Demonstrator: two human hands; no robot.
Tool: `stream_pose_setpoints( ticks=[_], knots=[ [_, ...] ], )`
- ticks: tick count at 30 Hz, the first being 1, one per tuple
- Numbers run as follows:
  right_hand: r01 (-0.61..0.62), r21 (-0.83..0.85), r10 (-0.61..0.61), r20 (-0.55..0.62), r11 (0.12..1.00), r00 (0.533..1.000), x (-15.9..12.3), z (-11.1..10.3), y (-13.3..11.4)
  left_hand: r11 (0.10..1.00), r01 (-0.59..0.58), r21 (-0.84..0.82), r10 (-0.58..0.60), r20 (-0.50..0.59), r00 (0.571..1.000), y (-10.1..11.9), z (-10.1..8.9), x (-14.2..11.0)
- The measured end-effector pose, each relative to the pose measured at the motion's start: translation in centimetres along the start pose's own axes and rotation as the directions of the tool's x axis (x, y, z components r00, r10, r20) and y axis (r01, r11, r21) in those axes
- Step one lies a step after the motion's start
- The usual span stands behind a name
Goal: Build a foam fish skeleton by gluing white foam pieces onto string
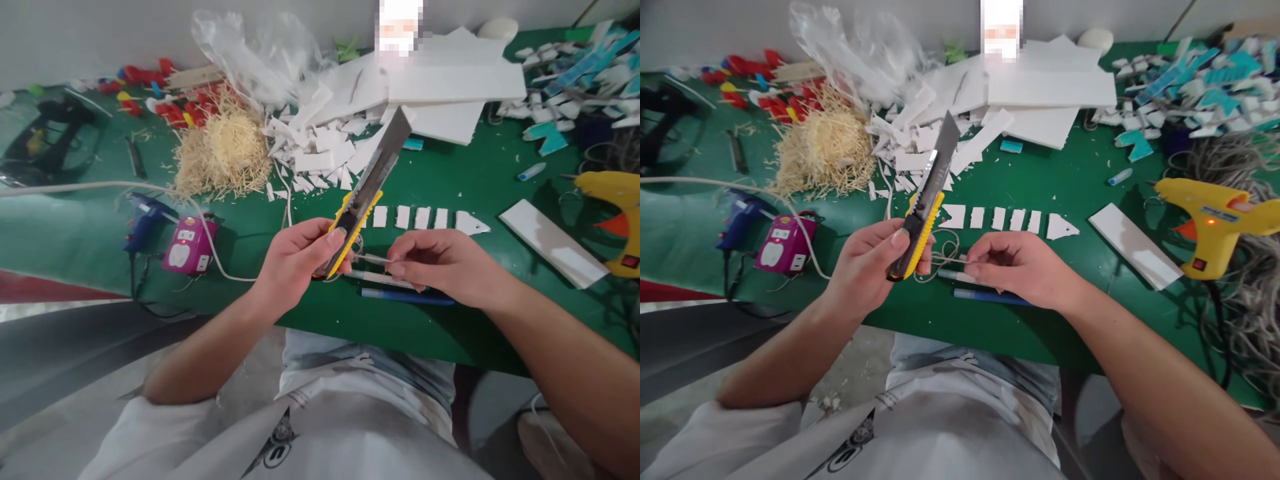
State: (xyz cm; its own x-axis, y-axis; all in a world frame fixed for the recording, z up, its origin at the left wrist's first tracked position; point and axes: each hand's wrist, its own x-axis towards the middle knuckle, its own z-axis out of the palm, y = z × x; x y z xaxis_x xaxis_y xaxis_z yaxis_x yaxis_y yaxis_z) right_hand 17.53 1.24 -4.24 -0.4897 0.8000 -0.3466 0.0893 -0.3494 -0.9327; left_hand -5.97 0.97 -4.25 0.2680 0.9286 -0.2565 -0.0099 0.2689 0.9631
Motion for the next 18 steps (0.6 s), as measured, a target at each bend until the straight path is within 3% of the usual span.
stream_pose_setpoints(
  ticks=[8, 12, 15, 18],
  knots=[
    [-0.048, -0.098, 0.046, -0.020, 0.994, 0.999, -0.8, -0.8, -0.4, 0.964, 0.023, 0.265, -0.011, -0.044, 0.999, 0.5, -3.4, -3.4],
    [-0.041, -0.130, 0.020, -0.160, 0.991, 0.987, -0.6, -0.8, -0.2, 0.923, 0.146, 0.357, -0.100, -0.144, 0.985, -0.2, -3.9, -6.3],
    [-0.031, -0.132, -0.006, -0.275, 0.991, 0.961, -0.5, -0.8, 0.1, 0.845, 0.063, 0.532, -0.042, -0.052, 0.998, -0.7, -3.2, -8.0],
    [-0.010, -0.128, -0.026, -0.280, 0.992, 0.960, -0.5, -0.9, 0.2, 0.760, -0.051, 0.648, 0.019, 0.056, 0.998, -1.2, -2.0, -8.5]
  ],
)
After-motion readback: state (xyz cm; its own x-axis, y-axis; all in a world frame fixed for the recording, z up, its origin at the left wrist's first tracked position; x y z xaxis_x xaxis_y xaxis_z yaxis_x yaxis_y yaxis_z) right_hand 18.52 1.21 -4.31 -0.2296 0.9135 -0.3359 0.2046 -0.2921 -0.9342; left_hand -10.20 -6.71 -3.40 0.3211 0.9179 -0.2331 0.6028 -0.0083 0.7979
